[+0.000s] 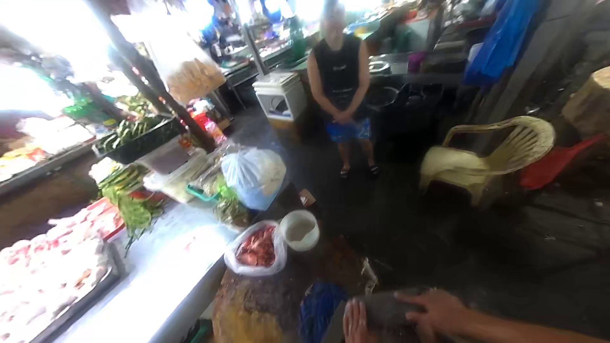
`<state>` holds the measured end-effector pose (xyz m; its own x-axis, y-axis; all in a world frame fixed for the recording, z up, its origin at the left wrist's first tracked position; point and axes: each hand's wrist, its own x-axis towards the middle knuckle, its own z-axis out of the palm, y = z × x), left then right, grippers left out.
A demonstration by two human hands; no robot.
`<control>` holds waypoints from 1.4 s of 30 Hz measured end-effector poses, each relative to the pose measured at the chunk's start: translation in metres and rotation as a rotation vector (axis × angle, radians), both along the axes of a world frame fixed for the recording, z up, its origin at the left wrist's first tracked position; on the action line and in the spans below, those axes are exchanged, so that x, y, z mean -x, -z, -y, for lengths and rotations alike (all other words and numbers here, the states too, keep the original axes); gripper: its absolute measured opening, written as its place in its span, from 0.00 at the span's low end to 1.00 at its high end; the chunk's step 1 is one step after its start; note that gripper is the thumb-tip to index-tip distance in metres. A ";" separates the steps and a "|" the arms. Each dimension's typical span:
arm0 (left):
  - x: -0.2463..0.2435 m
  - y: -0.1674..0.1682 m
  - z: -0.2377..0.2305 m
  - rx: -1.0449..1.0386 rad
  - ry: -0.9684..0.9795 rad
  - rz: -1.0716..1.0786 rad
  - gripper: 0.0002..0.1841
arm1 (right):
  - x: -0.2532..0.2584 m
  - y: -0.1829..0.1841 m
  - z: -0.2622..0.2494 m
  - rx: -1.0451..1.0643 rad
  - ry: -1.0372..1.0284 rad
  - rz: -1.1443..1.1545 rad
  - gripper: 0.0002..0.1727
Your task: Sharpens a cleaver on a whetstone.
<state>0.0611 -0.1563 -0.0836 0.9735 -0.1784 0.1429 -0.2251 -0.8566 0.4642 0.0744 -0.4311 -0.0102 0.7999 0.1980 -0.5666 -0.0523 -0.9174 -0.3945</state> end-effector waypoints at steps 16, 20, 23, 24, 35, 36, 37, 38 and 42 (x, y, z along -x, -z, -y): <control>0.029 -0.022 -0.041 -0.009 -0.176 -0.043 0.33 | 0.004 0.017 -0.047 0.004 -0.134 0.010 0.34; -0.002 -0.009 0.005 0.117 -0.039 -0.067 0.35 | -0.010 -0.004 -0.004 0.078 -0.083 -0.004 0.37; 0.039 -0.009 -0.108 -0.020 -0.183 -0.037 0.36 | -0.009 0.015 -0.117 -0.081 -0.227 -0.101 0.35; 0.061 -0.016 -0.156 -0.054 -0.257 -0.076 0.35 | -0.006 0.023 -0.164 -0.142 -0.289 -0.115 0.34; 0.016 -0.025 -0.020 0.098 -0.154 -0.043 0.33 | -0.003 0.005 -0.025 -0.006 -0.137 0.041 0.33; 0.004 -0.018 0.003 0.143 -0.114 -0.015 0.33 | -0.008 -0.001 -0.002 0.033 -0.111 0.064 0.34; -0.001 -0.014 0.010 0.165 -0.086 -0.007 0.33 | -0.012 -0.005 0.005 0.049 -0.106 0.058 0.35; 0.001 -0.011 -0.001 0.142 -0.074 -0.014 0.34 | -0.016 -0.006 -0.006 0.043 -0.126 0.018 0.35; 0.077 -0.011 -0.167 -0.045 -0.328 -0.040 0.33 | -0.009 0.027 -0.173 -0.167 -0.356 -0.126 0.33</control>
<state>-0.0159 0.0107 -0.0730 0.9848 0.1400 0.1028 0.0834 -0.9003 0.4271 0.0837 -0.2582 -0.0368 0.5911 0.5471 -0.5927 0.1990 -0.8110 -0.5502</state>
